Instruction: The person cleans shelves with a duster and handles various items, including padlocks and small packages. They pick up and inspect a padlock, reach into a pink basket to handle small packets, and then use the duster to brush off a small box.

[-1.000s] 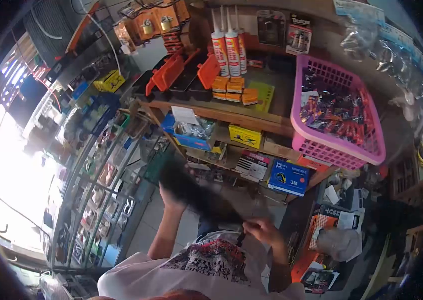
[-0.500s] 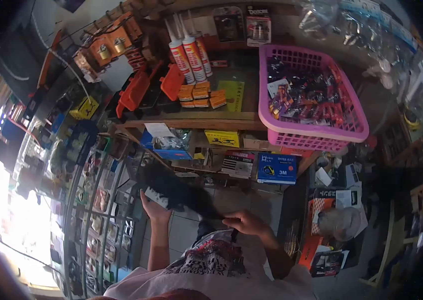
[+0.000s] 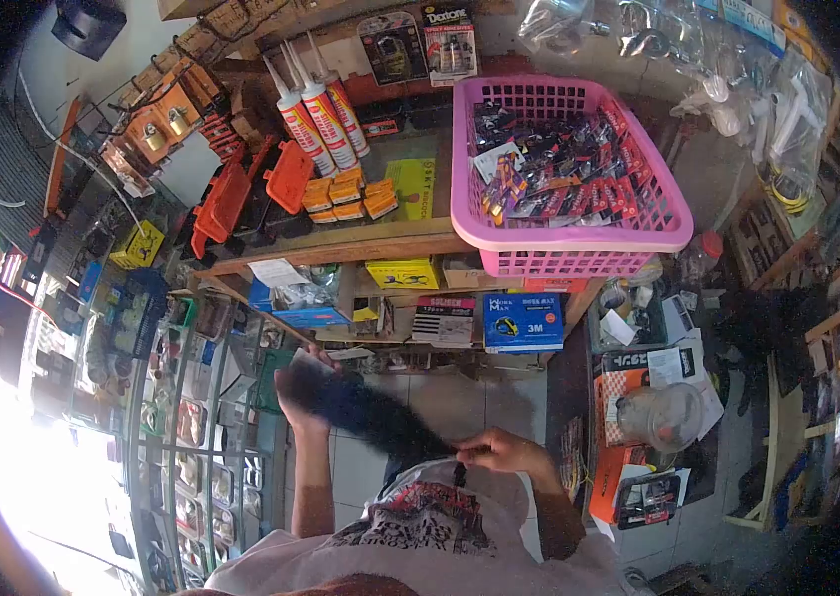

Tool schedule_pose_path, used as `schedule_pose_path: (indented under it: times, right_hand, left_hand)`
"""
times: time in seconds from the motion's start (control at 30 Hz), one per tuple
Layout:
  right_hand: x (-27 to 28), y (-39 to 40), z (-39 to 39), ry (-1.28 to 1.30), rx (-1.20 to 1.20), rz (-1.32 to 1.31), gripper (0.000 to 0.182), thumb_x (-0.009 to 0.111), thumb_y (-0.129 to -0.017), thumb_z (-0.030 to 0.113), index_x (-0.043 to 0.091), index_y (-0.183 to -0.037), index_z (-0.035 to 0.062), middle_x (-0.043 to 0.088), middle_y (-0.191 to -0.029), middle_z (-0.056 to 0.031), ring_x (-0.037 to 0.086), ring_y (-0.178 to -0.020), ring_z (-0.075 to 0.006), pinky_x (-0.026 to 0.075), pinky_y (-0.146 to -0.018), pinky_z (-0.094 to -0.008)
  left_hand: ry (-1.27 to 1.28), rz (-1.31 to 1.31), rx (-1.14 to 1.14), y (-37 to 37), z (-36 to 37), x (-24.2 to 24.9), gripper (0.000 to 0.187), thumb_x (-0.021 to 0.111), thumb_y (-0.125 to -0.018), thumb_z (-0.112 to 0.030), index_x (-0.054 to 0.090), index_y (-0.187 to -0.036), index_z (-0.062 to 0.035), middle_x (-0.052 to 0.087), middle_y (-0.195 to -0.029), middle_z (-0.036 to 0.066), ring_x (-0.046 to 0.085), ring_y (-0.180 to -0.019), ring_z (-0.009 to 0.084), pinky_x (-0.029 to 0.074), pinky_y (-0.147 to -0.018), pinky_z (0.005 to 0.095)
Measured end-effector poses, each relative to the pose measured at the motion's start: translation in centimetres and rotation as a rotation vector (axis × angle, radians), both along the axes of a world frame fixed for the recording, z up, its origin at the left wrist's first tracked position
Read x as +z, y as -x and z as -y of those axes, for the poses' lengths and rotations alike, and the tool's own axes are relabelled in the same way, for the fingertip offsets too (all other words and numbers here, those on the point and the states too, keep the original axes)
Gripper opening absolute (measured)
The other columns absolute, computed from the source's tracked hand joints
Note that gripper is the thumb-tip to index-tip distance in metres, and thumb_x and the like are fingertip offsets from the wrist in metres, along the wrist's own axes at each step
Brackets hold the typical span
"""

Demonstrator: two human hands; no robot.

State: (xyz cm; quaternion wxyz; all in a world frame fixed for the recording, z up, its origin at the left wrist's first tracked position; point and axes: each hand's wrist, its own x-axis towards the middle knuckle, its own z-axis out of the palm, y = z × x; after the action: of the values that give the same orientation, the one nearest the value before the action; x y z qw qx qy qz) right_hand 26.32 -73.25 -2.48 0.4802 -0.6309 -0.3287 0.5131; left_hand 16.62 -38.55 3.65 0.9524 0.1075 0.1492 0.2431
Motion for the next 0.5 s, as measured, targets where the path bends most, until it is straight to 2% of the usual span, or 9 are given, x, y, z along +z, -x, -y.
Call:
schedule_pose_path:
  times: [0.07, 0.17, 0.23, 0.3, 0.33, 0.37, 0.4, 0.43, 0.5]
  right_hand:
    - [-0.7, 0.4, 0.6, -0.065, -0.108, -0.026, 0.035, 0.065, -0.096, 0.020, 0.064, -0.128, 0.0040, 0.072, -0.092, -0.0059, 0.064, -0.083, -0.0099, 0.051, -0.072, -0.0271]
    - [-0.6, 0.6, 0.7, -0.062, -0.138, 0.032, 0.032, 0.066, -0.096, 0.018, 0.067, -0.124, 0.0035, 0.072, -0.089, -0.0054, 0.062, -0.081, -0.0091, 0.050, -0.069, -0.0262]
    - [0.2, 0.2, 0.7, -0.080, -0.130, 0.061, 0.029, 0.066, -0.096, 0.019, 0.068, -0.119, 0.0010, 0.072, -0.088, -0.0059, 0.062, -0.079, -0.0088, 0.050, -0.069, -0.0257]
    - [0.9, 0.2, -0.1, -0.165, -0.146, 0.033, 0.028, 0.066, -0.096, 0.020, 0.069, -0.114, -0.0019, 0.072, -0.087, -0.0063, 0.061, -0.076, -0.0082, 0.050, -0.068, -0.0249]
    - [1.1, 0.1, -0.8, -0.117, -0.164, 0.052, 0.028, 0.066, -0.096, 0.021, 0.069, -0.112, -0.0026, 0.071, -0.086, -0.0056, 0.060, -0.075, -0.0078, 0.049, -0.068, -0.0246]
    - [1.2, 0.2, -1.7, -0.069, -0.181, 0.071, 0.028, 0.065, -0.097, 0.022, 0.069, -0.109, -0.0032, 0.070, -0.085, -0.0049, 0.060, -0.074, -0.0075, 0.049, -0.067, -0.0242]
    - [1.3, 0.2, -2.4, -0.019, -0.198, 0.092, 0.028, 0.065, -0.097, 0.022, 0.069, -0.107, -0.0039, 0.070, -0.083, -0.0042, 0.059, -0.074, -0.0071, 0.049, -0.067, -0.0238]
    - [1.5, 0.0, -2.8, -0.011, -0.148, 0.063, 0.031, 0.064, -0.098, 0.025, 0.068, -0.113, -0.0021, 0.069, -0.084, -0.0036, 0.060, -0.074, -0.0076, 0.049, -0.068, -0.0251]
    - [1.8, -0.5, -3.4, 0.013, -0.048, 0.013, 0.038, 0.061, -0.099, 0.030, 0.065, -0.124, 0.0015, 0.068, -0.084, -0.0022, 0.060, -0.076, -0.0087, 0.050, -0.071, -0.0276]
  left_hand:
    - [0.146, 0.157, -0.018, -0.1, -0.2, -1.4, 0.066, 0.036, -0.097, -0.057, 0.049, -0.140, -0.0078, 0.053, -0.142, 0.012, 0.050, -0.127, 0.0326, 0.034, -0.112, 0.0500]
    - [-0.091, -0.163, -0.020, -0.6, 0.5, -0.3, 0.064, 0.041, -0.097, -0.056, 0.050, -0.138, -0.0075, 0.053, -0.142, 0.013, 0.050, -0.127, 0.0314, 0.033, -0.112, 0.0511]
    - [-0.026, 0.108, -0.071, -1.6, 0.3, -2.2, 0.060, 0.040, -0.098, -0.056, 0.054, -0.132, -0.0085, 0.056, -0.137, 0.011, 0.051, -0.125, 0.0305, 0.038, -0.107, 0.0518]
    - [0.123, 0.086, -0.093, -1.7, 1.4, -2.3, 0.057, 0.041, -0.097, -0.055, 0.057, -0.127, -0.0078, 0.059, -0.132, 0.010, 0.054, -0.119, 0.0298, 0.040, -0.104, 0.0521]
    - [-0.005, 0.171, -0.153, -1.9, 1.5, -3.4, 0.054, 0.043, -0.098, -0.052, 0.056, -0.124, -0.0064, 0.060, -0.128, 0.009, 0.057, -0.112, 0.0297, 0.042, -0.101, 0.0516]
    - [-0.153, 0.068, -0.131, -2.4, 3.1, 0.3, 0.051, 0.042, -0.099, -0.048, 0.054, -0.126, -0.0063, 0.061, -0.124, 0.010, 0.059, -0.107, 0.0302, 0.045, -0.098, 0.0511]
    - [-0.126, 0.033, -0.101, -3.0, 2.7, -1.3, 0.051, 0.041, -0.100, -0.047, 0.055, -0.126, -0.0065, 0.062, -0.123, 0.012, 0.060, -0.107, 0.0317, 0.046, -0.098, 0.0513]
    - [-0.097, 0.000, -0.070, -3.1, 2.4, -3.0, 0.050, 0.041, -0.100, -0.047, 0.055, -0.127, -0.0067, 0.062, -0.122, 0.013, 0.061, -0.106, 0.0333, 0.046, -0.098, 0.0516]
    - [-0.336, -0.144, -0.156, -2.1, 3.2, -3.4, 0.051, 0.039, -0.100, -0.048, 0.059, -0.122, -0.0065, 0.063, -0.120, 0.016, 0.060, -0.110, 0.0340, 0.046, -0.101, 0.0503]
